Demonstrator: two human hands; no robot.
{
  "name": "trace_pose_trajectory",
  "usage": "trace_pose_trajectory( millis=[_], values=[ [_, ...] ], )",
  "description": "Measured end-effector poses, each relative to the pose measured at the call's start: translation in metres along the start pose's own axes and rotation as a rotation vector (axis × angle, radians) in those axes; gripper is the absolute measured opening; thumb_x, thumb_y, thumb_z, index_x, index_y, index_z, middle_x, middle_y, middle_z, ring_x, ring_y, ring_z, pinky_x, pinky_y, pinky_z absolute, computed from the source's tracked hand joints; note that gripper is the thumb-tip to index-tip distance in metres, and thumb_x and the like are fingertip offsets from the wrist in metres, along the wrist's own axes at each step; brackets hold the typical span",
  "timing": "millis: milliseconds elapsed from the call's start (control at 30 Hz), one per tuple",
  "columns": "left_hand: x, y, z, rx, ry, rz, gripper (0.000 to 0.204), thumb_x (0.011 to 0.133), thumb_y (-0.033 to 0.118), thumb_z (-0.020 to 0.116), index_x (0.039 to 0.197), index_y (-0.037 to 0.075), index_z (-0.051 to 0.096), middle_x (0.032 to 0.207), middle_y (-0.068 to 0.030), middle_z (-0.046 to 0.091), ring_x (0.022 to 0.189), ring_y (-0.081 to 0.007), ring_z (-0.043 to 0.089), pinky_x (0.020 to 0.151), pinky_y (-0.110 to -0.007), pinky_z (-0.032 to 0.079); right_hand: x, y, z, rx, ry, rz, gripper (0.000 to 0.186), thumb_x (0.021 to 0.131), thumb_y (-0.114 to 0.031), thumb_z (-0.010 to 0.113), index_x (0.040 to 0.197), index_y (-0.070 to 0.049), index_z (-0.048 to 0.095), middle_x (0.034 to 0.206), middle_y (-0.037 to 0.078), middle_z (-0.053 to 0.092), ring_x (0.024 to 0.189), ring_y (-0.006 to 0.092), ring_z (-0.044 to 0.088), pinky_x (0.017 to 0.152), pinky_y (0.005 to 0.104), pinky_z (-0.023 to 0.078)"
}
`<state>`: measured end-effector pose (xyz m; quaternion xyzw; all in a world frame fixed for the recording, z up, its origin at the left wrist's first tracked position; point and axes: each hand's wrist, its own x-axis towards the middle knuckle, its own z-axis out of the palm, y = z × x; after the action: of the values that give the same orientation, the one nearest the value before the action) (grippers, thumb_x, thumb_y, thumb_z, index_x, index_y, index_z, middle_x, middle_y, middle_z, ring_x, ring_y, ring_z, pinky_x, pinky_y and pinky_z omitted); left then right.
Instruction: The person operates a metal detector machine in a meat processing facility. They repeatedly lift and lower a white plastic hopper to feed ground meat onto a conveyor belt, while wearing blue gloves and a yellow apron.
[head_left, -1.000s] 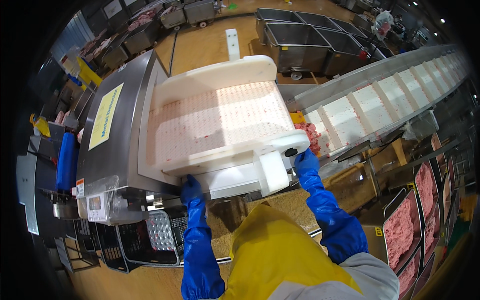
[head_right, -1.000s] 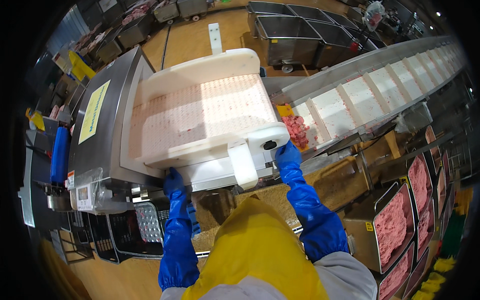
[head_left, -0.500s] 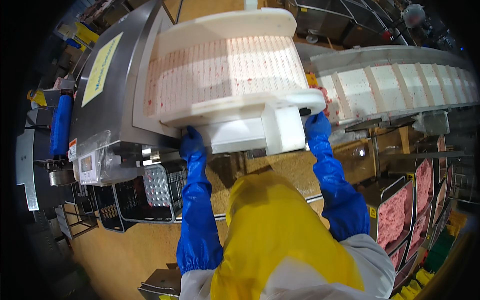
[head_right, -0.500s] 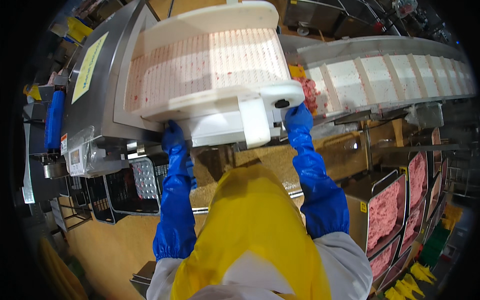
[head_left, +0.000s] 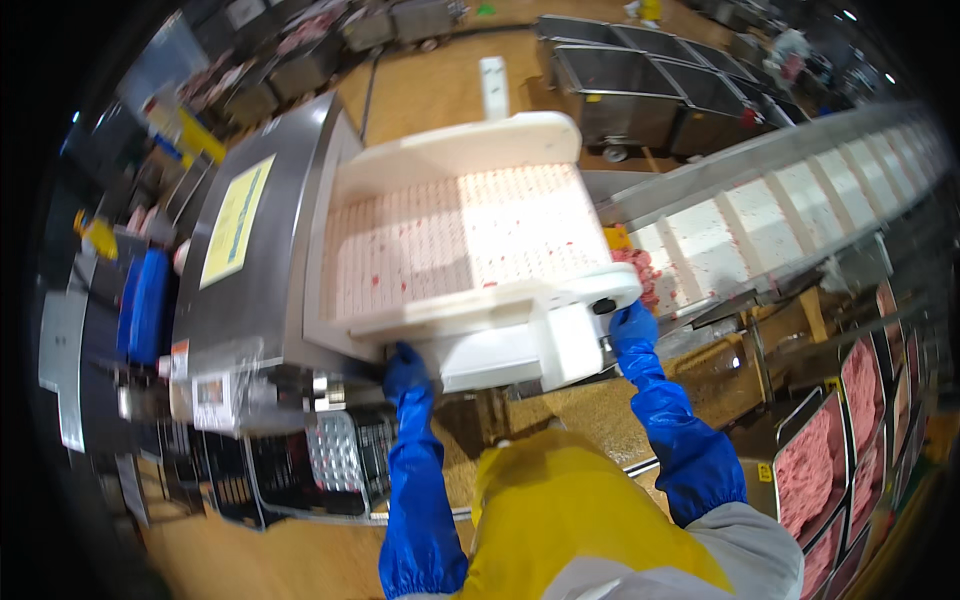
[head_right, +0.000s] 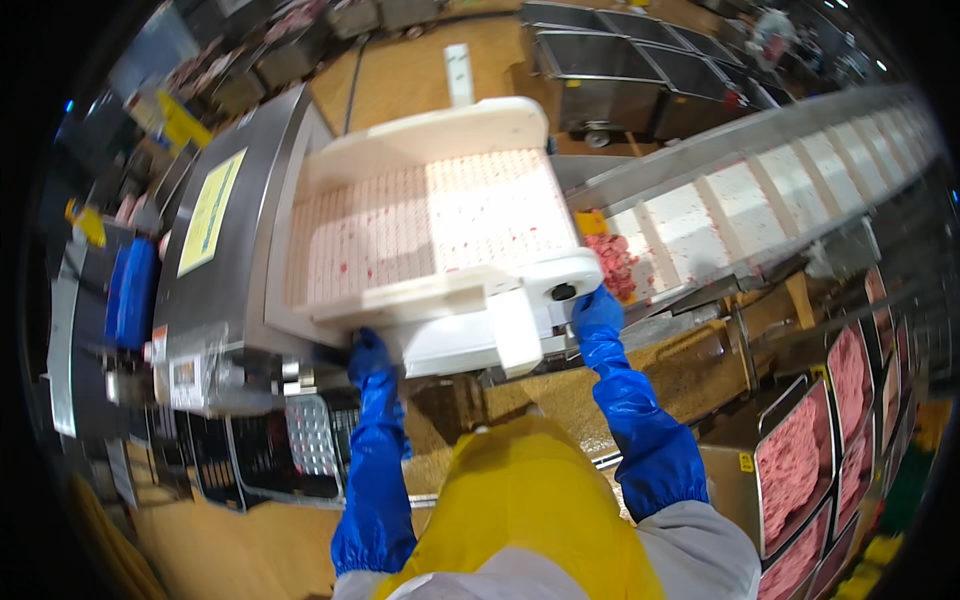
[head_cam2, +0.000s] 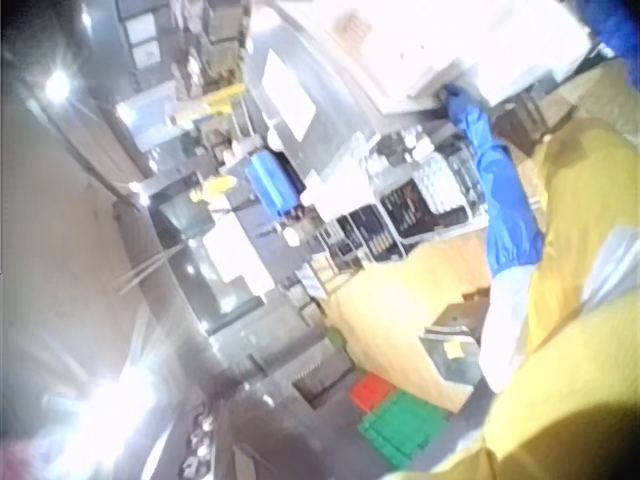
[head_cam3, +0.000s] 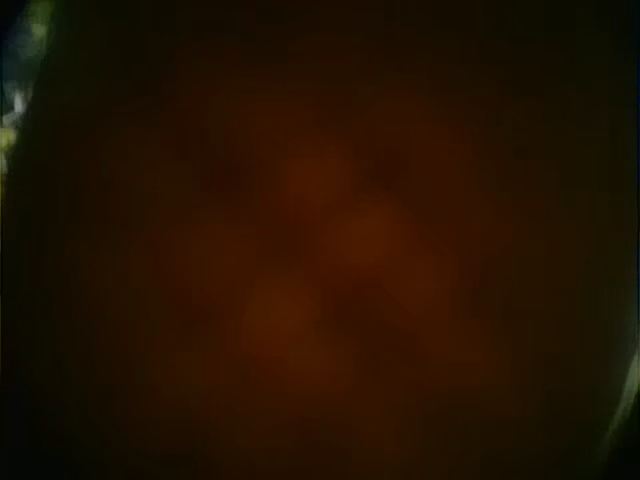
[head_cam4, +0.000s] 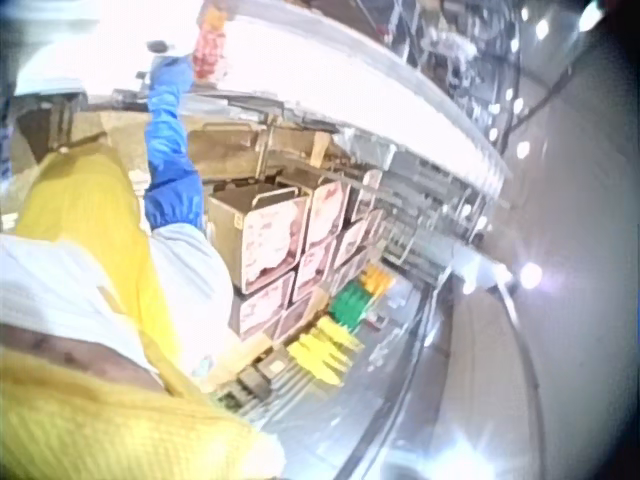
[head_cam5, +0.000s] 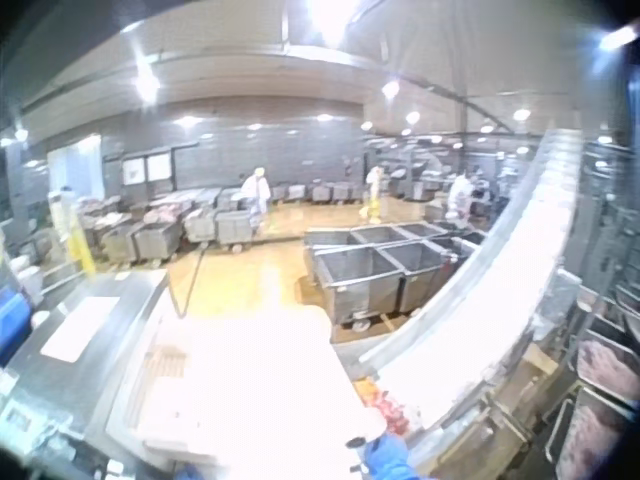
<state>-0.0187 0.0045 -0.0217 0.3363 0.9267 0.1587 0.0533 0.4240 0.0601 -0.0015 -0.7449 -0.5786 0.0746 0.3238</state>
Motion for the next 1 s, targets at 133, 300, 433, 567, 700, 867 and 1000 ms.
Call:
trace_pose_trajectory(
  millis=[133,300,433,567,700,867,1000],
  values=[
    [0.010,-0.016,0.022,0.097,0.059,0.077,0.061,0.105,0.052,0.034,0.091,0.009,0.075,0.087,-0.0154,0.075,0.067,-0.0366,0.072,0.060,-0.051,0.057,0.000,0.004,0.008,0.030,0.035,-0.007,0.027,0.089,-0.022,0.061,0.113,-0.011,0.069,0.093,0.021,0.071,0.087,0.0451,0.068,0.078,0.0542,0.055],
    [0.025,-0.028,0.046,0.396,0.138,0.376,0.035,0.106,0.033,0.042,0.110,0.012,0.070,0.078,-0.0141,0.072,0.064,-0.0336,0.072,0.050,-0.049,0.056,-0.001,0.006,0.005,0.058,0.101,-0.025,0.021,0.088,-0.022,0.063,0.105,-0.012,0.068,0.090,0.020,0.071,0.084,0.0440,0.067,0.076,0.0551,0.054],
    [0.031,-0.039,0.051,0.428,0.183,0.443,0.036,0.106,0.032,0.040,0.114,0.010,0.068,0.080,-0.0158,0.072,0.070,-0.0363,0.073,0.055,-0.050,0.058,-0.003,0.004,0.005,0.055,0.106,0.006,0.016,0.087,-0.022,0.064,0.099,-0.012,0.066,0.087,0.018,0.070,0.083,0.0426,0.067,0.074,0.0547,0.053],
    [0.013,-0.006,0.026,0.034,-0.011,0.108,0.061,0.106,0.050,0.036,0.098,0.003,0.073,0.095,-0.0179,0.075,0.079,-0.0400,0.072,0.062,-0.052,0.058,-0.006,0.009,-0.004,0.052,0.122,0.026,0.017,0.087,-0.022,0.065,0.100,-0.012,0.067,0.086,0.018,0.070,0.083,0.0423,0.068,0.074,0.0541,0.054],
    [0.004,-0.009,0.016,-0.053,0.062,0.053,0.072,0.104,0.059,0.033,0.095,0.002,0.076,0.092,-0.0181,0.075,0.077,-0.0431,0.071,0.066,-0.052,0.058,-0.005,0.004,-0.004,0.009,0.090,0.035,0.018,0.086,-0.021,0.064,0.101,-0.011,0.069,0.087,0.019,0.071,0.083,0.0426,0.068,0.075,0.0538,0.054],
    [-0.003,0.001,0.004,-0.035,0.090,0.017,0.073,0.104,0.059,0.030,0.088,0.006,0.078,0.085,-0.0181,0.075,0.078,-0.0429,0.072,0.072,-0.052,0.058,0.000,0.002,0.001,0.024,0.075,0.057,0.019,0.088,-0.024,0.063,0.102,-0.011,0.069,0.089,0.020,0.071,0.084,0.0433,0.068,0.075,0.0548,0.054],
    [-0.006,0.005,-0.004,-0.049,0.055,0.000,0.072,0.105,0.059,0.028,0.096,0.008,0.077,0.091,-0.0178,0.075,0.085,-0.0428,0.072,0.077,-0.054,0.057,0.004,0.018,0.019,0.046,0.043,0.029,0.028,0.091,-0.029,0.058,0.108,-0.010,0.069,0.092,0.022,0.072,0.088,0.0460,0.068,0.079,0.0559,0.054]
  ],
)
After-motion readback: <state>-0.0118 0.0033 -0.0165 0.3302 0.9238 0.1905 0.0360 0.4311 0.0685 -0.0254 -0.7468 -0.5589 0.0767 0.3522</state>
